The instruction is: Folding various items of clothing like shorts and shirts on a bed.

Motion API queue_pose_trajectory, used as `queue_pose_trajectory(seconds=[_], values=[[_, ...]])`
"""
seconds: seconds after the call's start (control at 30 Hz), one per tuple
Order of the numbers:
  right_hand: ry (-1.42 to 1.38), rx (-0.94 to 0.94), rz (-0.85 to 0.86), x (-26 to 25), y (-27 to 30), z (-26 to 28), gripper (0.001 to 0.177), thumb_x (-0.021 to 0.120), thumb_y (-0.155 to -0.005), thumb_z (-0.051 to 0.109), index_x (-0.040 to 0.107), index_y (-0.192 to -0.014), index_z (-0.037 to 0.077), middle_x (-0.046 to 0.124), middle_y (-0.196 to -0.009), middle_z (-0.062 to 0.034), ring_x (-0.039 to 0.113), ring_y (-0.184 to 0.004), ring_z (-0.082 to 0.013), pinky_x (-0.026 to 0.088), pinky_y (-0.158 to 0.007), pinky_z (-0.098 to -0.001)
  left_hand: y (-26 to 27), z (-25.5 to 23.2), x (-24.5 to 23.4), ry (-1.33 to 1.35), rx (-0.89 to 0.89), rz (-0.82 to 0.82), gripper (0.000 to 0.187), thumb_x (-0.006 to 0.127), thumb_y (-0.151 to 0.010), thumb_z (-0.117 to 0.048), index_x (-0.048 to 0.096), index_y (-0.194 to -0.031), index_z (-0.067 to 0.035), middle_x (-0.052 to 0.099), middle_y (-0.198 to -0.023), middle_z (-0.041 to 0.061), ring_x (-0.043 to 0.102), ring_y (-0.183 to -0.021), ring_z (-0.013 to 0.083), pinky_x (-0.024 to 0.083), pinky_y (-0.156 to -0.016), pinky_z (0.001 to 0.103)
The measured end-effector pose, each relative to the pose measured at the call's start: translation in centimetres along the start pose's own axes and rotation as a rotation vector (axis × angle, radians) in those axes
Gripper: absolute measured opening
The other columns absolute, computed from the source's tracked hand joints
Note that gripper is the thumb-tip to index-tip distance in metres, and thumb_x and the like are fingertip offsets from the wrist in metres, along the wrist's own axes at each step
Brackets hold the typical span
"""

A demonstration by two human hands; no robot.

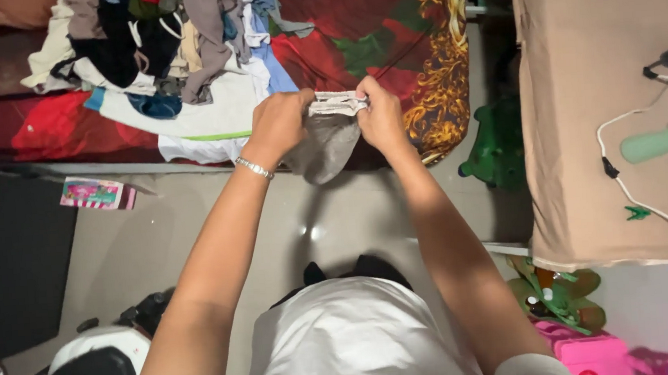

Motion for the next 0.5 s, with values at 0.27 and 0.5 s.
queue_pose_trajectory(seconds=[0.27, 0.5], values=[[-0.084, 0.096, -0.225, 1.4, -5.7, -2.7, 0.026, 0.064, -0.078, -0.005, 0.061, -0.093, 0.015, 0.065, -0.073, -0.0161, 0.069, -0.070, -0.0354, 0.055, -0.066, -0.0421, -8.3, 0.5, -0.4, 0.110, 0.041, -0.073, 0.040, 0.068, -0.080, 0.002, 0.071, -0.113, -0.020, 0.074, -0.101, 0.009, 0.073, -0.100, 0.0377, 0.059, -0.087, 0.053], [-0.028, 0.060, -0.317, 5.1, -19.6, -11.0, 0.023, 0.066, -0.075, 0.000, 0.061, -0.088, 0.018, 0.063, -0.078, -0.0080, 0.067, -0.074, -0.0299, 0.055, -0.072, -0.0393, -24.0, 4.5, 1.1, 0.159, -0.007, -0.064, 0.030, 0.061, -0.088, -0.002, 0.070, -0.110, -0.020, 0.072, -0.107, 0.014, 0.073, -0.101, 0.0414, 0.059, -0.087, 0.056]])
Point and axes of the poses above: each hand's wrist, its own y-axis away from the middle knuckle, its own x-axis out of the palm, z = x × y, the point moved 1 cm from there along -y, towards the middle knuckle
